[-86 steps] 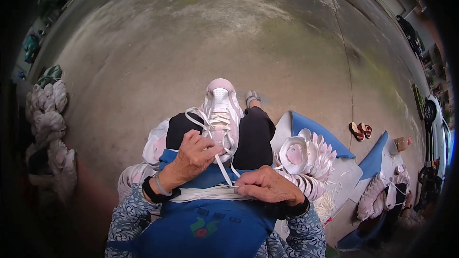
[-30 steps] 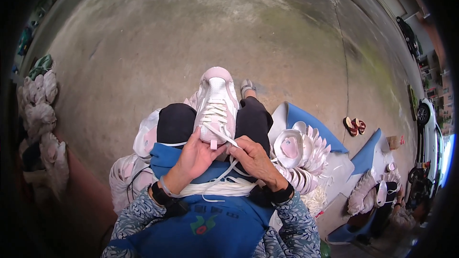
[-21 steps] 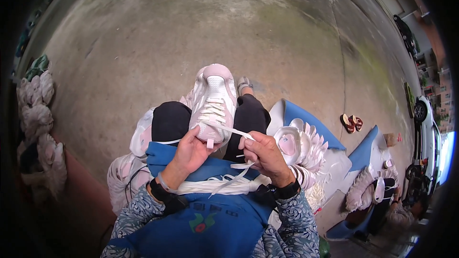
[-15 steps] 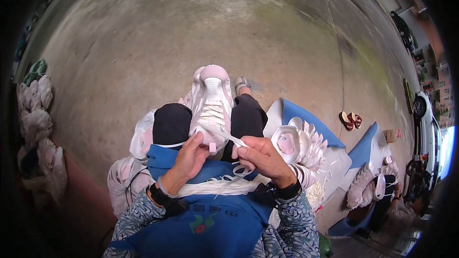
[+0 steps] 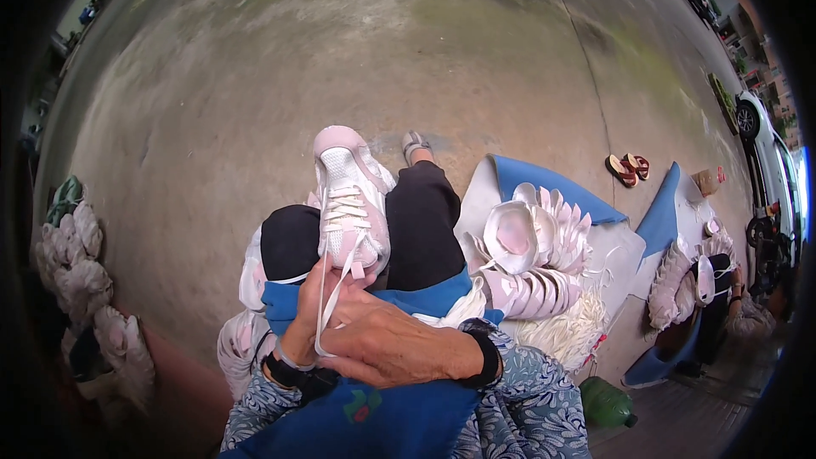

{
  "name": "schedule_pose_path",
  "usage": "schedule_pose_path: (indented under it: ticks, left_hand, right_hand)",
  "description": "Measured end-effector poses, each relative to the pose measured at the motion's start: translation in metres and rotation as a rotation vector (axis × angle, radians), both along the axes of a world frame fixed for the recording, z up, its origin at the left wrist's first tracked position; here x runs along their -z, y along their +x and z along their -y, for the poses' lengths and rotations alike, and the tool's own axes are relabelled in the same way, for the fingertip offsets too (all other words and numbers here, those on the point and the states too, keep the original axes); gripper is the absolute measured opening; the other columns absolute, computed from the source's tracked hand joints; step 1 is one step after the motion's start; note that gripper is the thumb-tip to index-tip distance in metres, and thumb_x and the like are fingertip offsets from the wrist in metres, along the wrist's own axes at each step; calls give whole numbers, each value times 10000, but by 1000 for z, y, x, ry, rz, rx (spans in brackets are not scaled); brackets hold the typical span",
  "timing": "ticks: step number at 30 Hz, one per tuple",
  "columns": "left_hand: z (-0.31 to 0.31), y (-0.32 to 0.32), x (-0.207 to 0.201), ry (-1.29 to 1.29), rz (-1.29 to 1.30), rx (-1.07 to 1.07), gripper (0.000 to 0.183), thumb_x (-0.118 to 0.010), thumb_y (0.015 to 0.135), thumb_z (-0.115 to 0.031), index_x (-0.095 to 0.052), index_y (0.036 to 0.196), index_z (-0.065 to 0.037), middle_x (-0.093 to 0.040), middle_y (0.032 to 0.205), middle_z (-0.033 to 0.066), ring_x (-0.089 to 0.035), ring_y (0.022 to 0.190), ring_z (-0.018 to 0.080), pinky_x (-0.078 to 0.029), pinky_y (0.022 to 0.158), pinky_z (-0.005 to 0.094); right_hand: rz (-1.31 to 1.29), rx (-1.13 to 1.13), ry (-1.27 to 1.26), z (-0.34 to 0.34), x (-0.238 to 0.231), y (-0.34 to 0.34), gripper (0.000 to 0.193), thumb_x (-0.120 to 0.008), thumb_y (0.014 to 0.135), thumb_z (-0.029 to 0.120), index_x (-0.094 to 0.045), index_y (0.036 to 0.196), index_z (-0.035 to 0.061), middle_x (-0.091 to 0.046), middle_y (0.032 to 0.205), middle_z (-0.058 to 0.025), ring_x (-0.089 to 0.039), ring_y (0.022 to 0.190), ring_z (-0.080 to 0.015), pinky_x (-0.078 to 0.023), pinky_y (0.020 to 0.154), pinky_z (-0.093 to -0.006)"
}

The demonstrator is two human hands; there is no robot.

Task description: The recorder is lacing a pair of white and pink athletic shoes.

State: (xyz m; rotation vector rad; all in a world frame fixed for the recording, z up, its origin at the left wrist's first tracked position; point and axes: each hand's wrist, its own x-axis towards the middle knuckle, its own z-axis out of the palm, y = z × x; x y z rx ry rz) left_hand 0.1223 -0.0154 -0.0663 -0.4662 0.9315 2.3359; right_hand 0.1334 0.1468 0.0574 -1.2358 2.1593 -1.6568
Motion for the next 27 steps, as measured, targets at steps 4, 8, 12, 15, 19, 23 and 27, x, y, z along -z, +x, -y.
schedule_pose_path:
  ticks: [4, 8, 12, 15, 19, 23, 27]
  left_hand:
    - [18, 0, -11, 179, 87, 187, 634, -331, 978, -512, -470, 1266, 36, -586, 1166, 237, -592, 1076, 374, -477, 936, 470]
    - [26, 6, -29, 299, 114, 356, 531, -310, 1015, -402, -504, 1196, 58, -645, 1030, 252, -633, 993, 378, -488, 927, 473]
    - [28, 5, -46, 245, -5, 230, 360, -346, 1029, -259, -538, 1112, 34, -591, 713, 86, -610, 704, 227, -531, 788, 406]
    - [34, 7, -70, -6, -103, 152, 347, -353, 1031, -248, -564, 1041, 27, -394, 551, -13, -402, 473, 94, -497, 567, 295]
    - [57, 7, -95, -261, -297, 258, 363, -381, 1022, -256, -583, 966, 41, -374, 520, -31, -354, 427, 59, -408, 447, 210]
    - [65, 9, -119, -214, -351, 453, 328, -463, 986, -239, -612, 937, 49, -430, 549, -18, -367, 450, 47, -356, 448, 199]
    - [65, 8, -126, -285, -419, 632, 352, -452, 994, -256, -615, 970, 55, -460, 562, -9, -356, 466, 40, -278, 438, 205]
  right_hand:
    - [105, -135, -2, -2, -8, 17, 227, -575, 908, 211, -525, 779, 30, -502, 726, -120, -510, 737, -289, -406, 664, -385]
    - [109, -235, 125, 11, 12, 26, 243, -639, 834, 229, -519, 832, 18, -525, 750, -152, -532, 754, -312, -398, 715, -391]
    - [29, -244, 180, 8, 11, 31, 210, -642, 842, 201, -544, 878, 19, -540, 768, -146, -544, 783, -313, -404, 737, -370]
    - [174, -157, 16, -22, 8, 23, 182, -639, 852, 166, -584, 938, 15, -559, 788, -139, -565, 790, -306, -431, 729, -368]
    - [221, 365, 173, -44, 14, 2, 204, -608, 861, 90, -597, 1052, 17, -587, 821, -136, -601, 778, -305, -479, 668, -390]
    - [-83, 521, 236, -25, 40, -27, 306, -637, 810, 52, -578, 1109, 26, -596, 985, -123, -589, 930, -308, -469, 796, -373]
    - [-220, 284, 321, -4, 56, -42, 284, -635, 815, 66, -587, 1092, 27, -604, 996, -136, -591, 926, -314, -474, 802, -371]
